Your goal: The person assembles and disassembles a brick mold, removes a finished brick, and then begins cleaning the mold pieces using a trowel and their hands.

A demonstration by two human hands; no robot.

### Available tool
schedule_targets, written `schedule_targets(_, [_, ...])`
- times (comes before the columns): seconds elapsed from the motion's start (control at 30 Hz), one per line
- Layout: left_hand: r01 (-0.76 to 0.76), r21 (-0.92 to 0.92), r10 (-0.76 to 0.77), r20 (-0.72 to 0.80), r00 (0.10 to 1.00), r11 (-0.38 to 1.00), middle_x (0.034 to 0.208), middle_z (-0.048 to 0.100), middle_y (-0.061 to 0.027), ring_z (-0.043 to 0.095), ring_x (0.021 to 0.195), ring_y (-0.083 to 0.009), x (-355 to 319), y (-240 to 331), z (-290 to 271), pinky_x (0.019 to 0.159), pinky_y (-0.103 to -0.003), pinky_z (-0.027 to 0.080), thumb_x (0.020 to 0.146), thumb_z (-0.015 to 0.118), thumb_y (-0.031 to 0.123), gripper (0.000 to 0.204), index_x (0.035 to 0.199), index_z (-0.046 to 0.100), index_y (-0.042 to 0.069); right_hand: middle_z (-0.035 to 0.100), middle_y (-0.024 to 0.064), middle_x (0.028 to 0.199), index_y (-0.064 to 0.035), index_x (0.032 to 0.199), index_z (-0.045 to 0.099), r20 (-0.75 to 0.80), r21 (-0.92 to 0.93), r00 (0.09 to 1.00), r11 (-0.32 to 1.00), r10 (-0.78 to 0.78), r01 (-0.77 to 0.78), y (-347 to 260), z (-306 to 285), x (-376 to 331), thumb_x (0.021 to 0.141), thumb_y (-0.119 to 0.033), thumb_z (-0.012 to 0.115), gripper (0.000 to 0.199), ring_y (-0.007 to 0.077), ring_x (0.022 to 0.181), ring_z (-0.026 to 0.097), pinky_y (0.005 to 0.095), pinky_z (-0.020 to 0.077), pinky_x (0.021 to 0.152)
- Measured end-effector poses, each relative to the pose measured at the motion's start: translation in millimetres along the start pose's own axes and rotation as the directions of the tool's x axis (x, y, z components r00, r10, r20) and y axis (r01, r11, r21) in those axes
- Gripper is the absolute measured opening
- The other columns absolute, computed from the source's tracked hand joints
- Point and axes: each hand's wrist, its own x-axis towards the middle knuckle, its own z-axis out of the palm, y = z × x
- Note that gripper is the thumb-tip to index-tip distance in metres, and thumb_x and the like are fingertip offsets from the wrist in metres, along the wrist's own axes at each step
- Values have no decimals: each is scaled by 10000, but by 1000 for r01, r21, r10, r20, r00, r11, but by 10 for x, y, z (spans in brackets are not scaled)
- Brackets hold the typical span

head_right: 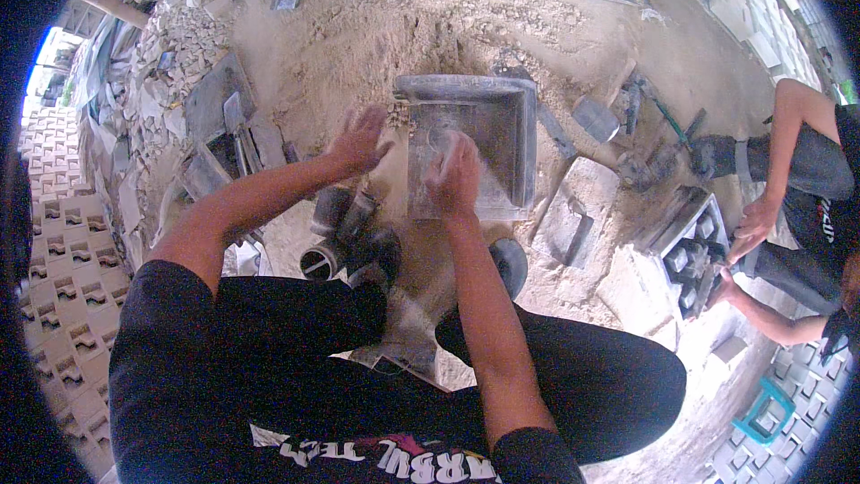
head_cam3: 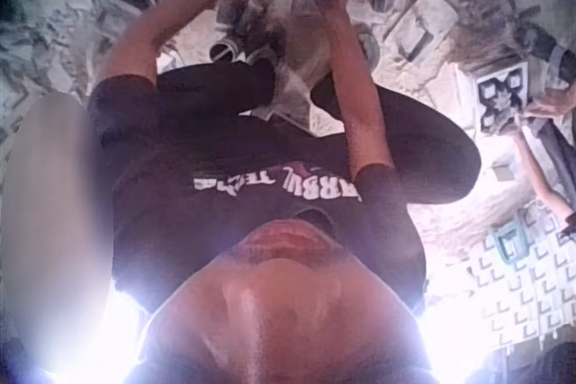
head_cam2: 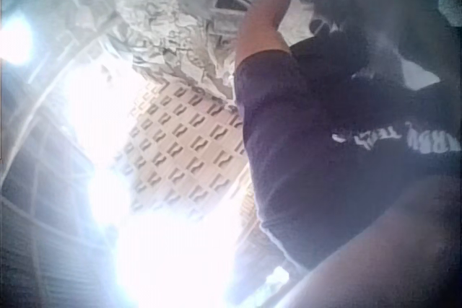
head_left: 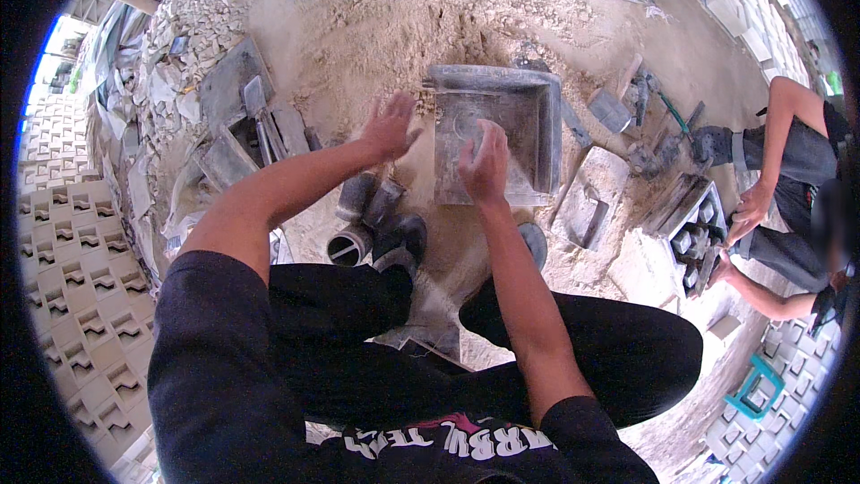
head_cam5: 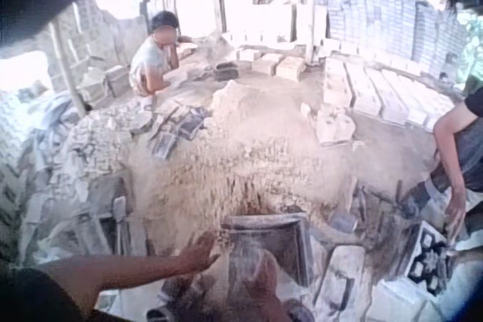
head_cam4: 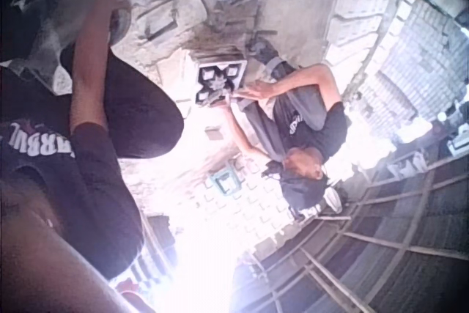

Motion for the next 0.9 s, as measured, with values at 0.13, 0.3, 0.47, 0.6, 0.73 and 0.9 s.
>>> schedule_targets(0.13, [-401,30,399,48,916,916,1529,171,-133,140,1418,-272,141,392,87,1133,-519,63,938,340,488,733,1459,136,14,524,239,1108,16,1160,470,72,-89,996,995,52,-45,92,80,-122,797,-107,527,387,403,1062,492,456,404,917])
schedule_targets(0.3, [-38,64,24,199,980,997,1529,169,-134,162,1413,-273,336,291,147,1132,-507,113,927,389,460,740,1475,86,66,512,246,1082,7,1156,469,61,-246,997,968,-46,60,354,161,-442,786,-115,537,396,414,1041,484,493,399,898])
schedule_targets(0.47, [-103,12,101,119,988,995,1323,446,-203,432,1230,-345,267,-373,-176,1015,-499,340,871,522,322,513,1294,434,45,507,248,1101,9,1130,494,241,-224,970,974,27,28,237,92,-454,775,-105,546,377,425,1076,463,504,386,917])
schedule_targets(0.6, [-233,-44,231,-40,972,972,835,641,-233,627,820,-403,150,-663,-689,725,-475,509,787,579,173,199,826,659,-5,584,228,973,-9,960,592,204,-169,975,978,-89,125,160,364,-244,803,-161,571,219,401,966,542,479,432,843])
schedule_targets(0.73, [-120,-82,109,-131,985,989,784,635,-240,626,781,-405,-156,-953,-1410,715,-481,501,778,604,264,287,738,657,-16,626,210,764,-15,791,628,392,68,920,997,-2,-27,-663,445,53,843,-284,600,275,390,755,607,456,479,707])
schedule_targets(0.9, [98,113,-82,-137,987,989,882,641,-250,622,828,-404,-997,-2288,-1392,761,-476,495,791,605,374,390,810,662,-11,639,230,755,-6,835,649,566,300,787,951,-244,79,-1713,838,22,861,-325,588,326,409,703,615,469,486,663])
